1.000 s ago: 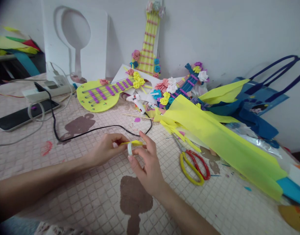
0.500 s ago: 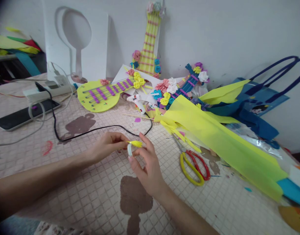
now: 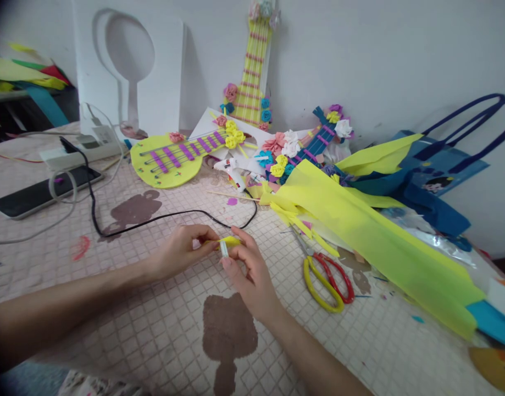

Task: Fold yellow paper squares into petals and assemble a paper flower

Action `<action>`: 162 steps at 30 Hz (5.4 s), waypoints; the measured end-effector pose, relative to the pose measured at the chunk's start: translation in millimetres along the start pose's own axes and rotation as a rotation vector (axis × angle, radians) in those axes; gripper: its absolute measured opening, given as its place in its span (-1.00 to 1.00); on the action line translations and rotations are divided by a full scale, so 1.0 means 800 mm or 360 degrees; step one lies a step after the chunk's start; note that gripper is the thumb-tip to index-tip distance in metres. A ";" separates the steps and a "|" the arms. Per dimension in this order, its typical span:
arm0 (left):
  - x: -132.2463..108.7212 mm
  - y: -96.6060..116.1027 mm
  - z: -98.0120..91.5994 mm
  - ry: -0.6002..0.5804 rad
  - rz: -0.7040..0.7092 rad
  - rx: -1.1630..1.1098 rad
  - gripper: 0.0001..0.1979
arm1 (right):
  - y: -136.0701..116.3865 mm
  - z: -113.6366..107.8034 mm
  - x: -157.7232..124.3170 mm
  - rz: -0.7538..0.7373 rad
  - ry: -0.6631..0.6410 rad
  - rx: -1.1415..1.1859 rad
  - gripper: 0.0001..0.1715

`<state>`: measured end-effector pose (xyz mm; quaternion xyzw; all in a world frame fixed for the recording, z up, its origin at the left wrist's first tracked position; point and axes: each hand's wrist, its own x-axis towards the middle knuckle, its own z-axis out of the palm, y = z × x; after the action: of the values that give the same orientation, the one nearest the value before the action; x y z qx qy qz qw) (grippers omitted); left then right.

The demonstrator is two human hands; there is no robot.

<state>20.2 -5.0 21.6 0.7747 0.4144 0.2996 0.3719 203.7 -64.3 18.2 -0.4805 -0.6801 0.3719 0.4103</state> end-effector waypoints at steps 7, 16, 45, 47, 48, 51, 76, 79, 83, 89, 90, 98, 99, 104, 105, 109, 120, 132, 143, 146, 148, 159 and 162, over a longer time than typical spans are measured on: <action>0.001 0.005 -0.002 0.0080 -0.0131 -0.0218 -0.80 | 0.000 0.002 -0.002 -0.0031 -0.0038 -0.0026 -0.74; 0.007 0.000 -0.007 -0.0026 -0.0309 -0.0674 -0.78 | 0.003 0.003 0.004 -0.0081 -0.0017 -0.0127 -0.82; -0.005 0.017 -0.004 -0.0289 -0.0034 -0.0297 -0.72 | -0.005 -0.001 0.008 0.0064 0.0254 -0.0008 -0.88; -0.005 0.018 -0.003 -0.0277 -0.0054 -0.0277 -0.72 | -0.006 0.001 0.007 0.0059 0.0237 0.0016 -0.89; -0.005 0.018 -0.003 -0.0282 -0.0055 -0.0262 -0.73 | -0.006 0.001 0.007 0.0067 0.0224 0.0040 -0.89; -0.003 0.020 -0.004 -0.0321 -0.0044 -0.0247 -0.75 | -0.005 0.002 0.007 0.0090 0.0192 0.0132 -0.90; -0.008 0.005 0.004 0.0069 0.1013 0.0668 -0.86 | 0.001 -0.001 0.013 0.0322 0.0261 0.0512 -0.92; -0.009 0.001 0.004 0.0074 0.1029 0.0674 -0.87 | 0.002 -0.003 0.014 0.0294 0.0205 0.0511 -0.89; -0.008 0.000 0.004 0.0094 0.0838 0.0359 -0.87 | 0.002 -0.007 0.013 0.0242 0.0096 0.0527 -0.80; -0.008 0.011 0.001 -0.0095 0.0181 -0.0088 -0.91 | 0.004 -0.011 0.013 0.0227 0.0094 0.0294 -0.80; -0.008 0.012 0.001 -0.0129 0.0129 -0.0149 -0.90 | 0.005 -0.011 0.013 0.0235 0.0097 0.0281 -0.78; -0.004 0.010 0.004 -0.0441 -0.0032 -0.0556 -0.81 | 0.009 -0.012 0.014 0.0261 0.0065 0.0282 -0.70; -0.003 0.011 0.004 -0.0451 -0.0039 -0.0582 -0.80 | 0.009 -0.011 0.014 0.0272 0.0057 0.0274 -0.69; -0.003 0.013 0.004 -0.0339 -0.0117 -0.0502 -0.84 | 0.005 -0.011 0.012 0.0232 0.0240 0.0250 -0.76; -0.003 0.013 0.003 -0.0297 -0.0132 -0.0455 -0.85 | 0.003 -0.011 0.010 0.0178 0.0343 0.0222 -0.77; -0.004 0.011 0.002 -0.0087 -0.0096 -0.0249 -0.86 | -0.009 -0.010 0.001 -0.0118 0.0330 -0.0089 -0.82; -0.003 0.005 0.004 -0.0049 -0.0032 -0.0102 -0.85 | -0.010 -0.004 0.000 -0.0025 -0.0080 0.0115 -0.74; -0.004 0.011 0.003 -0.0103 -0.0205 -0.0503 -0.84 | -0.012 -0.004 0.000 -0.0127 -0.0199 0.0043 -0.63; 0.006 0.001 -0.006 -0.0402 -0.0332 -0.0871 -0.82 | -0.008 -0.005 -0.001 -0.0144 -0.0118 -0.0116 -0.62; 0.007 0.002 -0.007 -0.0456 -0.0263 -0.0857 -0.81 | -0.009 -0.005 0.000 -0.0139 -0.0109 -0.0140 -0.62; 0.007 0.002 -0.007 -0.0470 -0.0228 -0.0832 -0.80 | -0.009 -0.005 0.000 -0.0141 -0.0111 -0.0153 -0.61; 0.004 -0.002 0.002 -0.0266 -0.0279 -0.0750 -0.76 | -0.008 -0.003 0.000 -0.0230 -0.0154 -0.0160 -0.63; 0.005 -0.004 0.003 -0.0307 -0.0345 -0.0861 -0.76 | -0.007 -0.004 0.000 -0.0197 -0.0155 -0.0159 -0.64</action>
<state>22.7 -0.9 17.8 0.6237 0.3626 0.2827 0.6321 204.5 -65.6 24.3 -0.4388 -0.7454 0.3344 0.3743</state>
